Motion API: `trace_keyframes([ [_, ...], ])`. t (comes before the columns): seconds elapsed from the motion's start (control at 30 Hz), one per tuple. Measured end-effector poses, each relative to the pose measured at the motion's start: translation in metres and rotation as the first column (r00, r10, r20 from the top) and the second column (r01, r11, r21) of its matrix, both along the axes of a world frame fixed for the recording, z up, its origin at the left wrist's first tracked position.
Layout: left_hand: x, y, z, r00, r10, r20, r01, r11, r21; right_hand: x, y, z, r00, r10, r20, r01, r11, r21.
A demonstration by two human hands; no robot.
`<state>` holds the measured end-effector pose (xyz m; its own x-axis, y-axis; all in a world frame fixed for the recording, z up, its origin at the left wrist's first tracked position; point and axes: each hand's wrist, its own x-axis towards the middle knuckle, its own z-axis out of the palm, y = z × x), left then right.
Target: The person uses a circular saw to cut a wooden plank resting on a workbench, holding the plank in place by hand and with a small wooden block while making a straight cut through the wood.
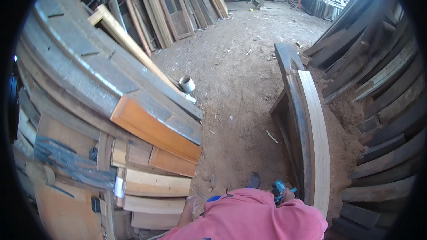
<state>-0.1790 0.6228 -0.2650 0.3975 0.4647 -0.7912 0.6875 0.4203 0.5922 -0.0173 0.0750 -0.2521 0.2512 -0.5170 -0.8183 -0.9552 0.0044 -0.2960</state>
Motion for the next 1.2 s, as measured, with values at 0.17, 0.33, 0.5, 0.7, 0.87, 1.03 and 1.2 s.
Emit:
trace_keyframes([
  [0.17, 0.104, 0.037, -0.001, 0.944, -0.330, -0.024, 0.331, 0.939, 0.096, 0.014, 0.009, -0.002, 0.998, -0.046, 0.031, 0.046, 0.999, -0.004],
  [0.33, 0.184, 0.076, 0.002, 0.911, -0.411, -0.035, 0.411, 0.912, -0.021, 0.016, 0.026, -0.003, 0.975, -0.191, 0.116, 0.195, 0.980, -0.027],
  [0.5, 0.307, 0.115, -0.003, 0.808, -0.575, -0.129, 0.576, 0.817, -0.033, 0.034, 0.073, -0.001, 0.988, -0.104, 0.116, 0.113, 0.990, -0.080],
  [0.7, 0.522, 0.103, -0.025, 0.361, -0.817, -0.449, 0.917, 0.223, 0.331, 0.064, 0.119, 0.002, 0.906, -0.309, 0.288, 0.357, 0.925, -0.129],
  [0.87, 0.623, 0.043, 0.025, 0.184, -0.976, -0.115, 0.881, 0.112, 0.459, 0.057, 0.149, 0.016, 0.891, -0.316, 0.327, 0.365, 0.926, -0.098],
  [1.03, 0.657, -0.078, 0.052, -0.111, -0.990, -0.092, 0.795, -0.144, 0.589, 0.048, 0.171, 0.001, 0.914, -0.249, 0.320, 0.320, 0.928, -0.190],
  [1.2, 0.640, -0.203, 0.102, -0.436, -0.884, -0.171, 0.623, -0.433, 0.651, 0.025, 0.171, 0.014, 0.857, -0.491, 0.154, 0.509, 0.854, -0.108],
])
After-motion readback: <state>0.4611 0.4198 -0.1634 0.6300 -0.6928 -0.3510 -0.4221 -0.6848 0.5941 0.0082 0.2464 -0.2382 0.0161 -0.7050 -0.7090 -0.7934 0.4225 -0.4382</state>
